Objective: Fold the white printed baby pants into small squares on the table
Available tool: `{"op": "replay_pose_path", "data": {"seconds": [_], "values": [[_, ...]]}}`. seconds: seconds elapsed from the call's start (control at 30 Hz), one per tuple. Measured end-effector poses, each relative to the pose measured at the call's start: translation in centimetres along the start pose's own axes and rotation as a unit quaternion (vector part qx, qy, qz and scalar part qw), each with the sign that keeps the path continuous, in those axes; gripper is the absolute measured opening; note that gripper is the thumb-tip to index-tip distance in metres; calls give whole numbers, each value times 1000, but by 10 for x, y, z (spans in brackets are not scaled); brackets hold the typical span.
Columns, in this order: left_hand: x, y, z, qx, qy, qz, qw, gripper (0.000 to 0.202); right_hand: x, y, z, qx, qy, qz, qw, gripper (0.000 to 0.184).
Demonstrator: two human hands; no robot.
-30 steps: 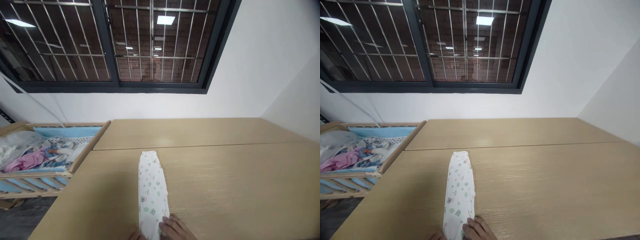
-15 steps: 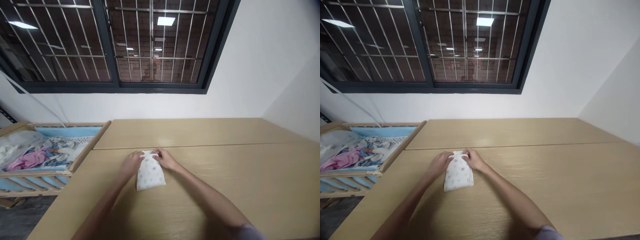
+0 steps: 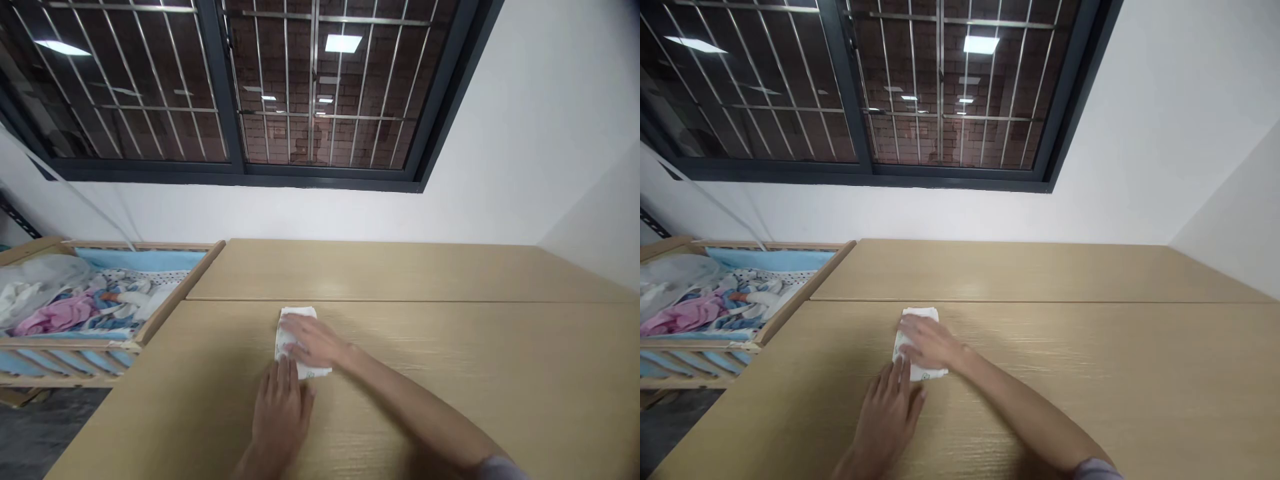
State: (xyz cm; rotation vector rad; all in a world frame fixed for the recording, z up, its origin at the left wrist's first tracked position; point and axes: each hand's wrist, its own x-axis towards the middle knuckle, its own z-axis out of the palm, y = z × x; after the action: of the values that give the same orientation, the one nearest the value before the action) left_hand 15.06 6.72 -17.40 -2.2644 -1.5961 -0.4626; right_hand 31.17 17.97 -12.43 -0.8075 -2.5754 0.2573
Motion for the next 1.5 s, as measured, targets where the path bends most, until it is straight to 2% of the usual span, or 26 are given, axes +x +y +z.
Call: {"op": "replay_pose_path", "data": {"seconds": [0.07, 0.1, 0.17, 0.23, 0.33, 0.5, 0.57, 0.67, 0.8, 0.9, 1.0, 1.1, 1.2, 1.33, 1.4, 1.5], "values": [[-29, 13, 13, 15, 12, 7, 1000, 54, -2, -17, 6, 25, -73, -89, 993, 57], [-38, 17, 18, 19, 11, 4, 1000, 53, -2, -21, 12, 38, -100, -106, 989, 59], [-44, 20, 24, 23, 6, -6, 1000, 50, -3, -20, 25, 55, -135, -100, 984, 60], [-44, 18, 25, 24, 13, -5, 1000, 51, -2, -7, 38, 52, -155, -79, 983, 60], [-40, 13, 24, 27, 30, 8, 999, 55, 7, 25, 46, 20, -150, -45, 987, 61], [-41, 10, 22, 28, 15, 14, 999, 53, 32, 72, 38, -46, -112, 37, 992, 63], [-40, 11, 21, 27, 11, 17, 999, 52, 37, 78, 33, -51, -104, 50, 992, 63], [-35, 7, 19, 21, 3, 25, 999, 49, 33, 70, 21, -26, -83, 63, 994, 65], [-17, -20, 14, -40, -48, 74, 995, 26, 1, 35, -3, 18, 3, 108, 994, 59], [0, -49, 10, -106, -91, 100, 985, 25, -39, 4, -14, 33, 1, 114, 993, 48], [11, -65, 9, -141, -106, 104, 979, 27, -77, -17, -7, 14, -25, 109, 994, 43], [17, -65, 7, -138, -100, 111, 979, 26, -97, -25, 9, -11, -4, 111, 994, 28], [28, -61, 2, -126, -103, 88, 983, 25, -94, -25, 15, -7, 36, 149, 988, 24], [62, -68, -5, -115, -110, 53, 986, 26, -64, -18, 4, 20, 84, 221, 971, 21], [85, -76, -3, -101, -102, 37, 989, 29, -44, -7, -2, 24, 104, 255, 961, 22], [117, -82, 11, -75, -92, 0, 993, 30, -15, 18, 1, 22, 132, 309, 942, 26]]}}
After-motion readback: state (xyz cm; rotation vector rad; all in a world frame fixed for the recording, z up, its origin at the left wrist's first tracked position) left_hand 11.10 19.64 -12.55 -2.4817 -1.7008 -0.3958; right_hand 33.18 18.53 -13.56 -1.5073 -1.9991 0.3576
